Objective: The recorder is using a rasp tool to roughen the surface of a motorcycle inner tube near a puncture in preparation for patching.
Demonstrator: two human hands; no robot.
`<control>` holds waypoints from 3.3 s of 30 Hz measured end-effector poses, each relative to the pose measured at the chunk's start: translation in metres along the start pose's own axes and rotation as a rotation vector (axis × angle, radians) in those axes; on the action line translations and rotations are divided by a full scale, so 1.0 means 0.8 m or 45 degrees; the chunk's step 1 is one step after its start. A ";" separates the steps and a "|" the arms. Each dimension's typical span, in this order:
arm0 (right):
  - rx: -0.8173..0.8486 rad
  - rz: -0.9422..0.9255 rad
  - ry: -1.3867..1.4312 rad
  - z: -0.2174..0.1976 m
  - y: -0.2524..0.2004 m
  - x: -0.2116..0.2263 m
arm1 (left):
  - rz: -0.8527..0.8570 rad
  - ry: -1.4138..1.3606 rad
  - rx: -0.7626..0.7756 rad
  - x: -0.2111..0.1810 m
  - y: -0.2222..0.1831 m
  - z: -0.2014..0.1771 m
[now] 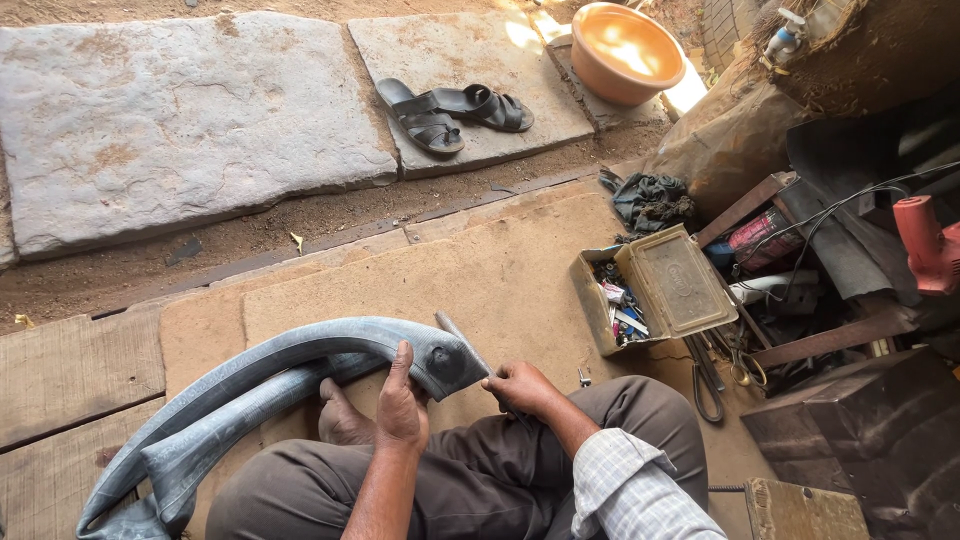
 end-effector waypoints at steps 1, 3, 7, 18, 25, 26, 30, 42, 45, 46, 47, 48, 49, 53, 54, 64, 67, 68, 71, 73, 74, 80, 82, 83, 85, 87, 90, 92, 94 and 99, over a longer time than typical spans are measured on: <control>0.000 0.000 0.000 0.000 0.001 -0.002 | 0.000 0.000 0.000 -0.001 -0.001 0.001; 0.004 0.004 0.025 0.002 0.003 -0.005 | 0.023 -0.001 0.003 -0.003 -0.002 0.002; 0.006 -0.010 0.034 0.002 0.011 -0.012 | -0.001 -0.004 -0.002 0.000 0.000 0.001; 0.008 -0.013 0.041 0.002 0.006 -0.005 | 0.026 -0.075 0.011 0.006 0.005 -0.006; -0.015 -0.027 0.083 -0.002 0.015 -0.018 | -0.015 -0.098 0.023 0.004 0.004 -0.004; -0.025 -0.015 0.184 -0.005 0.015 -0.019 | -0.017 -0.104 0.020 0.004 0.005 -0.004; -0.109 -0.063 0.502 -0.018 0.022 -0.038 | -0.018 -0.084 0.012 0.003 0.006 -0.006; -0.078 -0.572 1.029 0.015 -0.103 0.023 | 0.012 -0.078 0.040 -0.003 0.003 -0.005; -0.170 -0.367 0.918 0.035 -0.101 0.016 | 0.022 -0.062 0.036 0.000 0.004 -0.009; -0.170 -0.368 0.917 0.037 -0.097 0.012 | 0.023 -0.064 0.036 -0.001 0.003 -0.008; -0.187 -0.313 0.837 0.040 -0.092 0.006 | 0.018 -0.055 0.023 -0.003 0.002 -0.007; -0.206 -0.260 0.757 0.041 -0.088 0.001 | 0.013 -0.046 0.011 -0.005 0.002 -0.006; -0.207 -0.263 0.756 0.040 -0.088 0.001 | 0.015 -0.047 0.013 -0.005 0.001 -0.004; -0.155 -0.239 0.715 0.043 -0.092 0.010 | 0.031 -0.109 0.016 -0.009 -0.002 -0.004; -0.137 -0.227 0.720 0.044 -0.096 0.014 | 0.032 -0.109 0.001 -0.009 -0.002 -0.004; -0.119 -0.180 0.607 0.042 -0.093 0.012 | 0.014 -0.073 -0.003 -0.004 0.002 -0.008; -0.134 -0.186 0.631 0.043 -0.095 0.013 | -0.007 -0.073 -0.024 -0.004 0.003 -0.010; -0.158 -0.216 0.630 0.042 -0.098 0.016 | -0.003 -0.088 -0.027 -0.004 0.004 -0.011; -0.196 -0.316 0.635 0.040 -0.101 0.021 | 0.014 -0.117 -0.037 -0.009 0.000 -0.009; -0.211 -0.383 0.640 0.033 -0.101 0.022 | 0.024 -0.131 -0.045 -0.014 -0.001 -0.004; -0.177 -0.466 0.697 0.031 -0.103 0.024 | 0.052 -0.275 0.047 -0.016 -0.001 -0.001; -0.073 -0.526 0.771 0.029 -0.134 0.056 | 0.082 -0.532 0.129 -0.003 0.010 -0.014; -0.100 -0.502 0.717 0.033 -0.137 0.056 | 0.097 -0.504 0.124 -0.006 0.006 -0.014; -0.140 -0.498 0.657 0.036 -0.140 0.056 | 0.103 -0.423 0.149 -0.005 0.006 -0.015; -0.181 -0.496 0.593 0.037 -0.144 0.058 | 0.110 -0.346 0.177 0.000 0.012 -0.015; -0.218 -0.518 0.490 0.039 -0.153 0.056 | 0.162 -0.231 0.238 0.010 0.017 -0.018; -0.255 -0.480 0.379 0.031 -0.167 0.053 | 0.129 -0.154 0.179 -0.009 0.003 -0.003; -0.236 -0.427 0.345 0.026 -0.176 0.039 | 0.118 -0.149 0.163 -0.003 0.007 -0.007; -0.215 -0.374 0.311 0.029 -0.178 0.021 | 0.107 -0.145 0.146 0.004 0.012 -0.012; -0.225 -0.451 0.223 0.050 -0.177 0.052 | 0.082 -0.115 0.112 0.012 0.018 -0.017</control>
Point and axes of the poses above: each hand's wrist, its own y-axis towards the middle knuckle, its own z-axis out of the palm, x = y × z, the point moved 4 cm from there along y, towards the middle knuckle
